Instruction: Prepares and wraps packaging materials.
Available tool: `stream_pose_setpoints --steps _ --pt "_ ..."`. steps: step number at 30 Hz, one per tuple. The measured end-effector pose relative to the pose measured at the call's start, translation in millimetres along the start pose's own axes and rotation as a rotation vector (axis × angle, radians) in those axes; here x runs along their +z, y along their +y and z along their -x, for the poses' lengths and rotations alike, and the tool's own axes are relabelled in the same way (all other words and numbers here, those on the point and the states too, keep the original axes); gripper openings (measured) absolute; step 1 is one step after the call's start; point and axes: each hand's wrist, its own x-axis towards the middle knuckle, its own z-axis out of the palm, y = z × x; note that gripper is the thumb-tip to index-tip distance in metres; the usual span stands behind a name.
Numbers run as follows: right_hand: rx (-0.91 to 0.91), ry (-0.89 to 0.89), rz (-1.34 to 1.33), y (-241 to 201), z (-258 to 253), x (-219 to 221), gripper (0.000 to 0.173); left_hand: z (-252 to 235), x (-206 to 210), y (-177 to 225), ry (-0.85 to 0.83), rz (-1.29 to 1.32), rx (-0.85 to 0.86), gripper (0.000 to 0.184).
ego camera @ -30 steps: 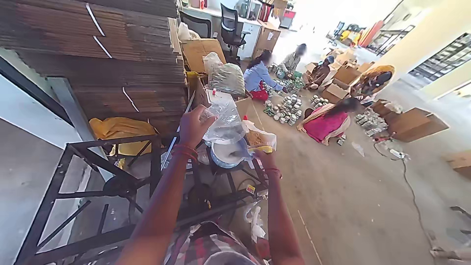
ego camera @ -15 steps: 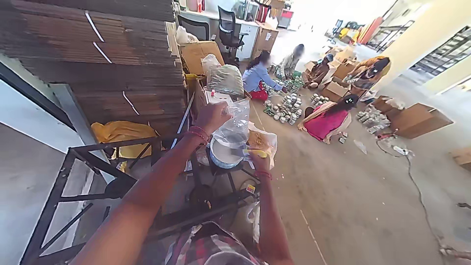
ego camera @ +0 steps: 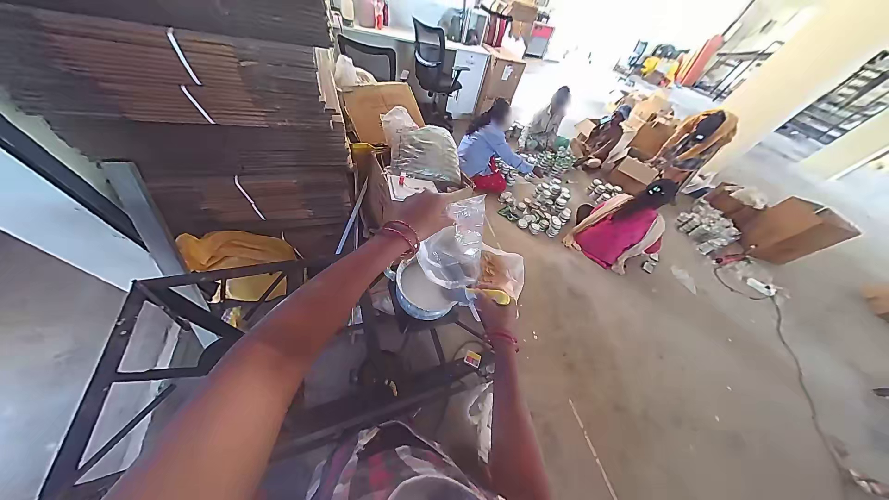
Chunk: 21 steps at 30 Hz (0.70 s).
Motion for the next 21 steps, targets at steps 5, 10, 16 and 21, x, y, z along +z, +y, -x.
stream_pose_setpoints --steps 5,10,16,21 --pt "-0.004 -0.116 0.026 -4.2 -1.0 12.9 0.021 -0.3 -3.3 -5.6 -0.024 -0.049 -0.013 0.035" --pt "-0.02 -0.049 -0.049 0.8 -5.4 1.5 0.016 4.5 -12.2 -16.9 0.017 -0.016 -0.072 0.039" --pt "0.025 -0.1 -0.114 7.0 -6.7 18.3 0.021 17.0 -23.7 -21.9 0.075 0.033 -0.088 0.036" --pt "0.005 -0.045 -0.126 8.4 -8.8 15.3 0.017 27.1 -31.4 -24.0 0.116 0.048 -0.118 0.038"
